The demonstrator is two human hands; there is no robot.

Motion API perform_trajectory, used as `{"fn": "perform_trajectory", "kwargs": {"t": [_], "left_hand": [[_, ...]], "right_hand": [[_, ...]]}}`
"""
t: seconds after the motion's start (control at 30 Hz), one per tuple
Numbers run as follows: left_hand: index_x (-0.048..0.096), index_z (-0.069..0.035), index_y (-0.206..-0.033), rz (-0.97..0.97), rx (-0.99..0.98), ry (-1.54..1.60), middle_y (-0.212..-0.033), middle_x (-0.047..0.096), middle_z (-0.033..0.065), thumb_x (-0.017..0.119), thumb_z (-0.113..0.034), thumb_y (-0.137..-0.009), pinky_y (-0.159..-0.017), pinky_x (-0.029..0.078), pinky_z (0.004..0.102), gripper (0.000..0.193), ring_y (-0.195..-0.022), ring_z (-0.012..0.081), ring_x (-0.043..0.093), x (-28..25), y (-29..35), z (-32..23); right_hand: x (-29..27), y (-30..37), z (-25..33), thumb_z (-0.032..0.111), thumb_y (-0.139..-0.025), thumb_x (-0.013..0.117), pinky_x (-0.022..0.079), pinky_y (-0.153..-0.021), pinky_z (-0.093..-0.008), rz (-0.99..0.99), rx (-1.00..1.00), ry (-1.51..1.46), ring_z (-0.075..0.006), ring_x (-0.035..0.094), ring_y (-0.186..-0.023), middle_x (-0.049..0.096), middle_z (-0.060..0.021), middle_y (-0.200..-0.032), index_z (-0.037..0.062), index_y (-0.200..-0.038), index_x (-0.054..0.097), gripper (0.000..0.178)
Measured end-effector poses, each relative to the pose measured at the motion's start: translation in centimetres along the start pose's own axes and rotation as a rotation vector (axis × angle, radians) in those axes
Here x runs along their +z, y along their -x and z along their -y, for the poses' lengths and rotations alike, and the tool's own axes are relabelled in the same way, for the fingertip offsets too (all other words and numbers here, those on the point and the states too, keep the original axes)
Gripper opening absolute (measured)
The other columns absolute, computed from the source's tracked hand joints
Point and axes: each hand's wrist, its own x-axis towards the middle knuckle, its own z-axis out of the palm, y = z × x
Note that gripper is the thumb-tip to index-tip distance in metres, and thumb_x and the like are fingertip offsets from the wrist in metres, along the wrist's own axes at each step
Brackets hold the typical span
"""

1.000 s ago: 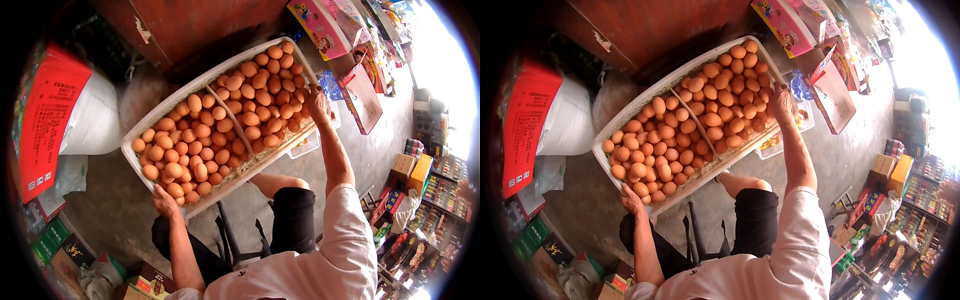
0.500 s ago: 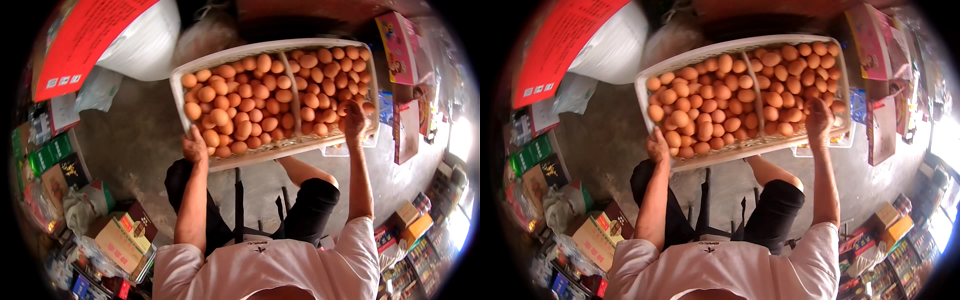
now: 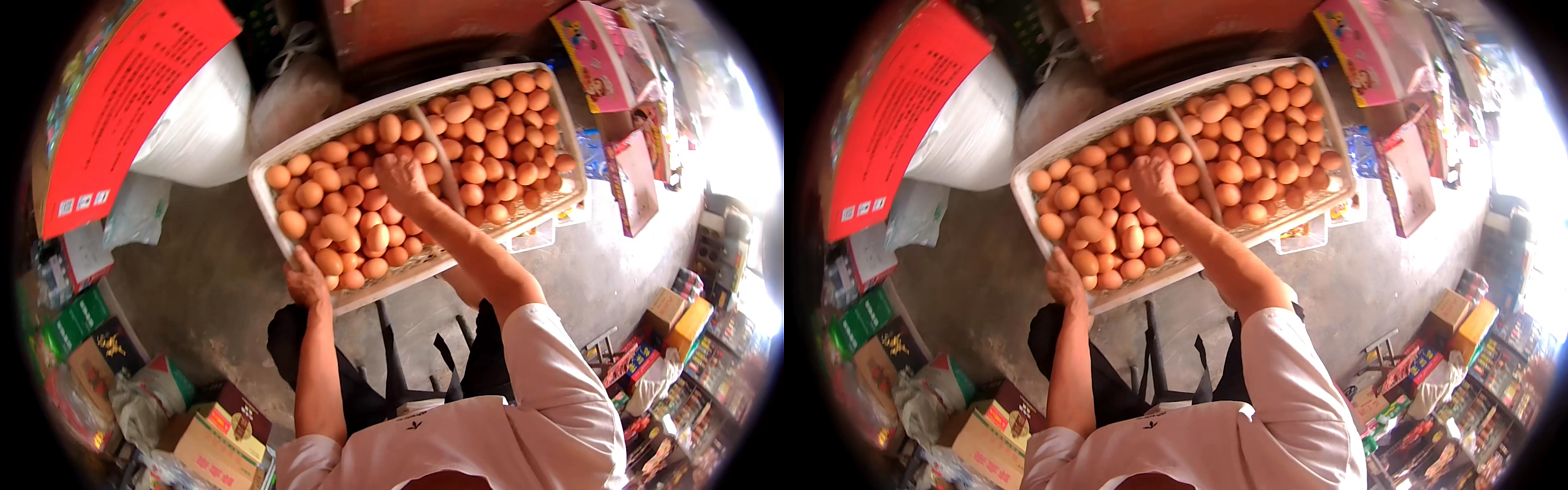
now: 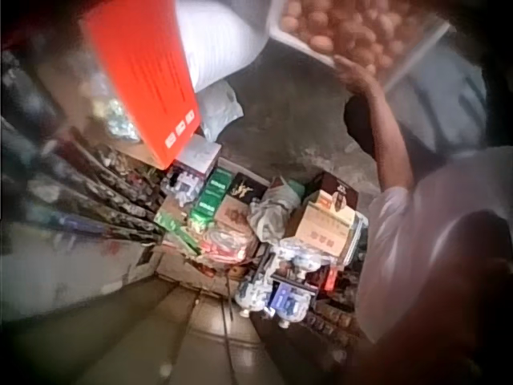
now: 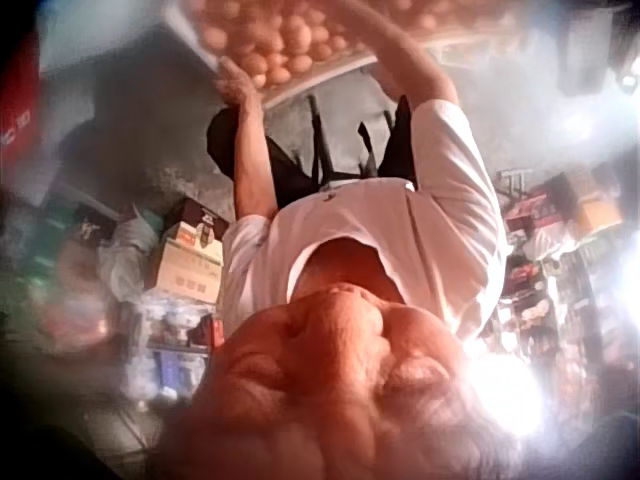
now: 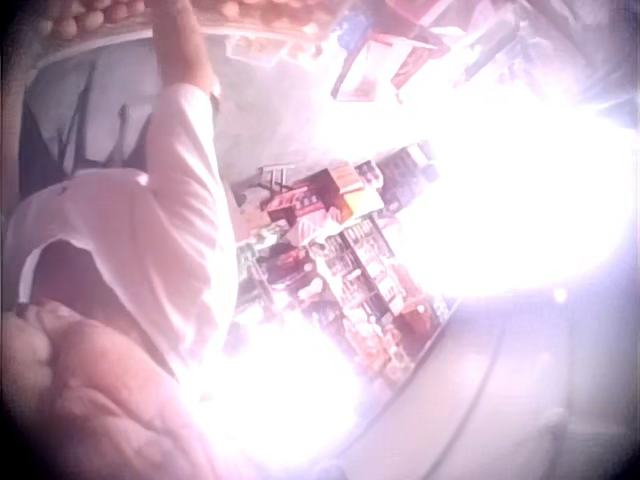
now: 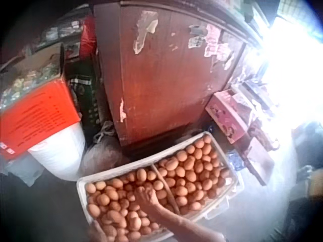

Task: The person sits in a chair and repeatedly picks up eggs from a white plastic crate, briefly inspects them, and places them back into the crate. The person continues this repetitive handling throughout the clip.

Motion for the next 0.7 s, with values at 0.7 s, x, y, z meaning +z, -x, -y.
{"fn": "perform_trajectory", "kwargs": {"t": [0.7], "left_hand": [[0.058, 0.002, -0.109, -0.002, -0.025, -0.062, -0.102, 0.062, 0.0245, 0.042, -0.061, -0.084, -0.079, 0.047, 0.046, 0.07, -0.093, 0.0403, 0.059, -0.7, 0.0, -0.6]], "right_hand": [[3.0, 10.0, -31.3, 0.023, -0.075, 0.065, 0.048, -0.073, -0.0481, -0.025, 0.843, -0.327, -0.0407, 0.058, -0.085, 0.053, -0.0232, -0.098, 0.009, -0.106, 0.051, 0.037]]}}
